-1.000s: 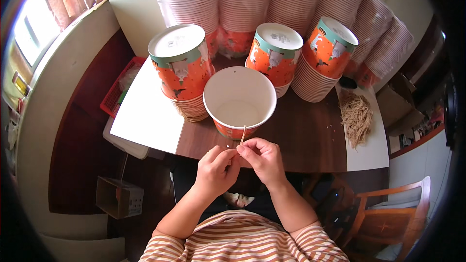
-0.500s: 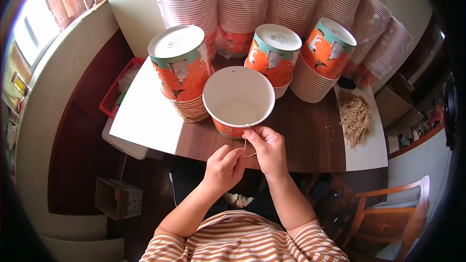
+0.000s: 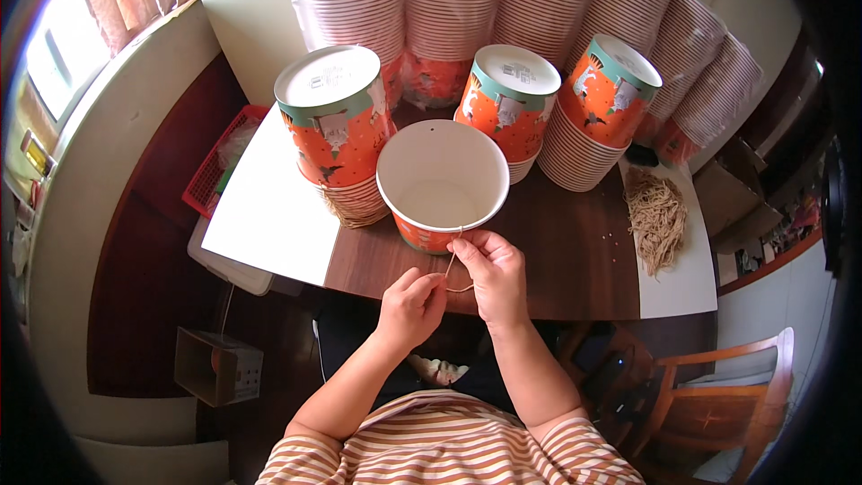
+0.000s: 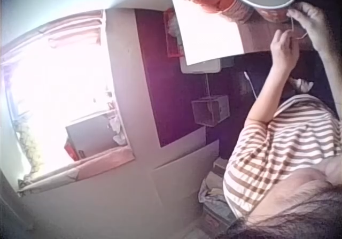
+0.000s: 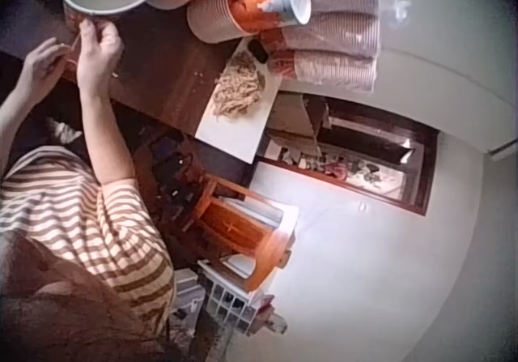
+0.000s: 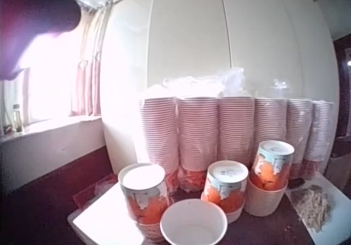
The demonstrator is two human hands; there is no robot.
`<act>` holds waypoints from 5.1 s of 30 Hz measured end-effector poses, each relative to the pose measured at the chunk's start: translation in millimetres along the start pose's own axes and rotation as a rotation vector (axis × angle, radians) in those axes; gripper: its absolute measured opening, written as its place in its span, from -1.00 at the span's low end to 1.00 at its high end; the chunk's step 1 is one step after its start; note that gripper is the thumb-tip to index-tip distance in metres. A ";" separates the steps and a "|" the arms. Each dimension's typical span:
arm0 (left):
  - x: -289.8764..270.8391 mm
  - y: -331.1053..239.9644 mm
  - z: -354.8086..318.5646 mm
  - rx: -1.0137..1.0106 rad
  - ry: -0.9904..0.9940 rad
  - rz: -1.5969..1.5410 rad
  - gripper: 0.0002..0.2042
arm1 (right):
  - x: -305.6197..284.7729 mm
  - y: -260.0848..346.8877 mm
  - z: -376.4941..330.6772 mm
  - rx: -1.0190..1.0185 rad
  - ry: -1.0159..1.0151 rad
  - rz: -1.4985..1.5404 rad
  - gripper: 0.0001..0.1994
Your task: Attaching string handles to paper buckets by threading them through pre-punched holes.
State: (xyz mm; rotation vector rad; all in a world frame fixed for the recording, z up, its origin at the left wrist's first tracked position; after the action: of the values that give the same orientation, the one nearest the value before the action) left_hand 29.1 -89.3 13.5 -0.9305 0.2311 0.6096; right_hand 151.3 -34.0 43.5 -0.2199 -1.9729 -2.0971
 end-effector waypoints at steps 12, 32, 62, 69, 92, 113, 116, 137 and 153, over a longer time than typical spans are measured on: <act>0.5 1.3 -3.8 -0.085 -0.030 -0.079 -0.89 | 2.6 3.3 -0.7 -0.179 -0.081 -0.347 -0.81; 7.6 1.8 -6.6 -0.001 -0.021 -0.073 -0.86 | 7.9 10.3 0.1 -0.141 -0.114 -0.288 -0.86; -23.0 4.7 -3.7 -0.227 0.302 -0.229 -0.88 | -38.3 1.4 7.0 -0.056 0.015 -0.254 -0.88; -36.3 4.7 1.6 -0.378 0.453 -0.391 -0.91 | -74.7 16.7 20.2 -0.077 -0.118 -0.300 -0.88; -56.8 -15.6 20.9 -0.644 0.600 -0.790 -0.87 | -16.7 41.5 -44.4 -0.348 0.517 -0.645 -0.88; -41.9 -30.4 29.0 -0.693 0.706 -0.854 -0.84 | 2.1 25.8 -58.2 0.269 0.623 -0.021 -0.40; -44.8 -20.9 27.1 -0.792 0.742 -0.962 -0.88 | -5.8 31.1 -53.3 0.122 0.596 -0.215 -0.66; -39.1 -18.4 10.7 -0.836 0.710 -0.782 -0.78 | -16.4 46.8 -52.3 -0.276 0.380 -0.563 -0.89; -59.6 -46.2 24.5 -0.359 0.598 -0.260 -0.89 | -10.6 50.6 -54.4 -0.547 0.484 -0.650 -0.86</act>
State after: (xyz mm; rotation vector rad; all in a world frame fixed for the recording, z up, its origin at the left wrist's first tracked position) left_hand 6.1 -113.4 85.4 -1.4557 0.5359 0.1161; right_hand 179.3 -89.8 85.2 0.8632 -1.2466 -2.6950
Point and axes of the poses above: each hand's wrist, its own z-axis towards the middle knuckle, its own x-axis out of the palm, y = z × x, the point moved 3 cm from there along z, towards the middle knuckle, and after that the axes turned 1 degree about z, right-handed, at the moved point
